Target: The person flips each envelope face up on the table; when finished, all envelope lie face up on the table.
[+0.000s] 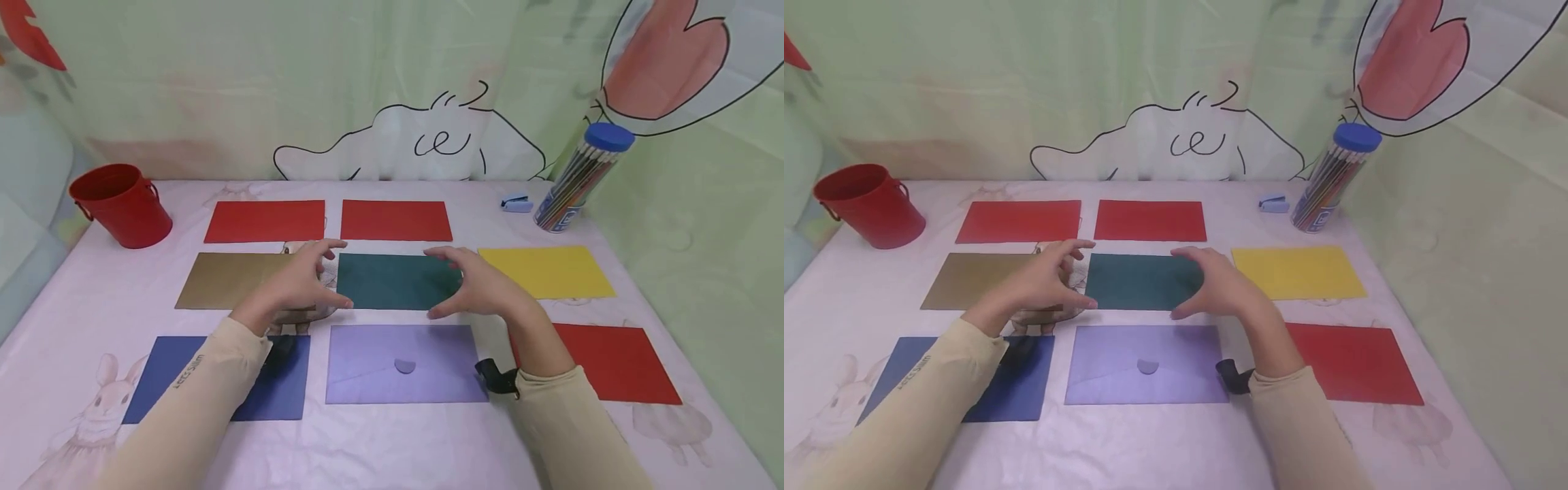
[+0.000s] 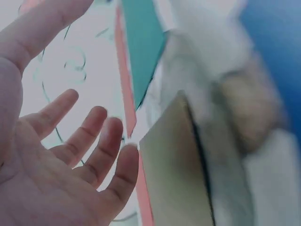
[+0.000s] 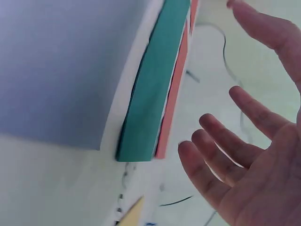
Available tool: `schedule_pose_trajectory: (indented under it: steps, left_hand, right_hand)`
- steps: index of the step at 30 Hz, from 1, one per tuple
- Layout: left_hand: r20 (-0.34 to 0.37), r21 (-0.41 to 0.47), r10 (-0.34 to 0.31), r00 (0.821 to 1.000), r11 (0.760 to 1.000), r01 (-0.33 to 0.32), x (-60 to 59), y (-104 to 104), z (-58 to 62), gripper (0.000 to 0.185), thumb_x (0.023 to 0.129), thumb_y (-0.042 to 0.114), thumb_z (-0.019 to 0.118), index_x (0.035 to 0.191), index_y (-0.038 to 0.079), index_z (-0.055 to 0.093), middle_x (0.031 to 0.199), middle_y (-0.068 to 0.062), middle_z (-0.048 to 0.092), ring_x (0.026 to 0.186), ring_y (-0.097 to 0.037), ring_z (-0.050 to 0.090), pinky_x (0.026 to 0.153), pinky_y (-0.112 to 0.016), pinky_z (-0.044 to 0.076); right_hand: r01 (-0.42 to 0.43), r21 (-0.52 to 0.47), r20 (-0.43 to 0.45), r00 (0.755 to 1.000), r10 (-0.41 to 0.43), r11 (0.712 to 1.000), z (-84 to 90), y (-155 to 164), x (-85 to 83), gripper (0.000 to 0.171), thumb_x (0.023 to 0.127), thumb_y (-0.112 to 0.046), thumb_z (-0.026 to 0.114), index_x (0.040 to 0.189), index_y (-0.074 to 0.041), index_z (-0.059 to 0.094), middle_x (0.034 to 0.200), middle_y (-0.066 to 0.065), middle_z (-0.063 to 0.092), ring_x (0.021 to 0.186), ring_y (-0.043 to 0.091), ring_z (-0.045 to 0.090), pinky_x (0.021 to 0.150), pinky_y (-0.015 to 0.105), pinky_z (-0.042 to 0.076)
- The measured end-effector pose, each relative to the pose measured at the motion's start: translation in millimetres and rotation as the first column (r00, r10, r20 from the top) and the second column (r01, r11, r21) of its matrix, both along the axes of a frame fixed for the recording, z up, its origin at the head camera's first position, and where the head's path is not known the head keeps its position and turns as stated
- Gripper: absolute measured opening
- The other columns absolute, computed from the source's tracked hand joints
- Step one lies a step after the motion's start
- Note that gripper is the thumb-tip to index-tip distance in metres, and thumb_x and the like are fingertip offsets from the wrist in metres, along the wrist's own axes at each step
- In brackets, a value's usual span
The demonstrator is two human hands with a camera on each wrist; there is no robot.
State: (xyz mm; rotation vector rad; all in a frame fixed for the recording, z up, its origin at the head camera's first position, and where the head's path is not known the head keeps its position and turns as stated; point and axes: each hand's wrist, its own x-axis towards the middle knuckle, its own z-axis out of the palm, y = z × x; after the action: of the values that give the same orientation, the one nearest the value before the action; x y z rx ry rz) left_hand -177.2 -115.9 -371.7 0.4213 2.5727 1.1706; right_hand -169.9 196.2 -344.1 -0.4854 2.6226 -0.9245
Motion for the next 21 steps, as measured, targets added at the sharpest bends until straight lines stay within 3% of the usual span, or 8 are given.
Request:
schedule_pose_trajectory:
  steps: [5, 9, 16, 21]
  left_hand:
    - [0.04, 0.051, 0.033, 0.999, 0.998, -0.035, -11.7, 0.2, 0.8, 0.111, 0.065, 0.03, 0.095, 0.157, 0.025, 0.033, 0.149, -0.011, 0.037, 0.131, -0.034, 0.042, 0.087, -0.052, 0.055]
    - [0.046, 0.041, 0.038, 0.998, 0.998, -0.04, -12.6, 1.4, 0.0, 0.11, 0.066, 0.031, 0.094, 0.157, 0.026, 0.033, 0.151, -0.011, 0.034, 0.134, -0.035, 0.039, 0.089, -0.054, 0.054]
    - [-0.008, -0.02, -0.023, 1.0, 1.0, 0.023, -14.8, 5.0, -6.1, 0.112, 0.065, 0.03, 0.095, 0.158, 0.027, 0.033, 0.159, -0.007, 0.028, 0.143, -0.034, 0.021, 0.098, -0.062, 0.045]
    - [-0.024, -0.076, -0.062, 0.998, 0.995, 0.06, -18.6, 4.4, -14.1, 0.11, 0.067, 0.029, 0.095, 0.158, 0.025, 0.033, 0.161, -0.008, 0.026, 0.143, -0.037, 0.019, 0.104, -0.065, 0.037]
  right_hand:
    - [0.053, -0.027, 0.052, 0.997, -0.052, 0.998, -3.3, 5.1, -16.9, 0.101, 0.071, -0.019, 0.092, 0.155, -0.015, 0.037, 0.155, 0.018, 0.033, 0.14, 0.042, 0.03, 0.097, 0.059, 0.048]
    - [0.11, -0.011, 0.079, 0.991, -0.109, 0.994, -5.0, 9.1, -19.5, 0.1, 0.072, -0.019, 0.091, 0.156, -0.016, 0.036, 0.156, 0.019, 0.032, 0.14, 0.043, 0.03, 0.097, 0.06, 0.047]
    - [0.14, 0.019, 0.121, 0.983, -0.141, 0.99, -13.4, 13.3, -21.8, 0.101, 0.072, -0.021, 0.091, 0.156, -0.017, 0.036, 0.155, 0.022, 0.031, 0.14, 0.045, 0.029, 0.1, 0.064, 0.043]
    - [0.137, 0.044, 0.165, 0.976, -0.142, 0.99, -19.6, 16.6, -26.2, 0.1, 0.072, -0.022, 0.092, 0.155, -0.018, 0.037, 0.157, 0.023, 0.028, 0.14, 0.046, 0.028, 0.101, 0.063, 0.042]
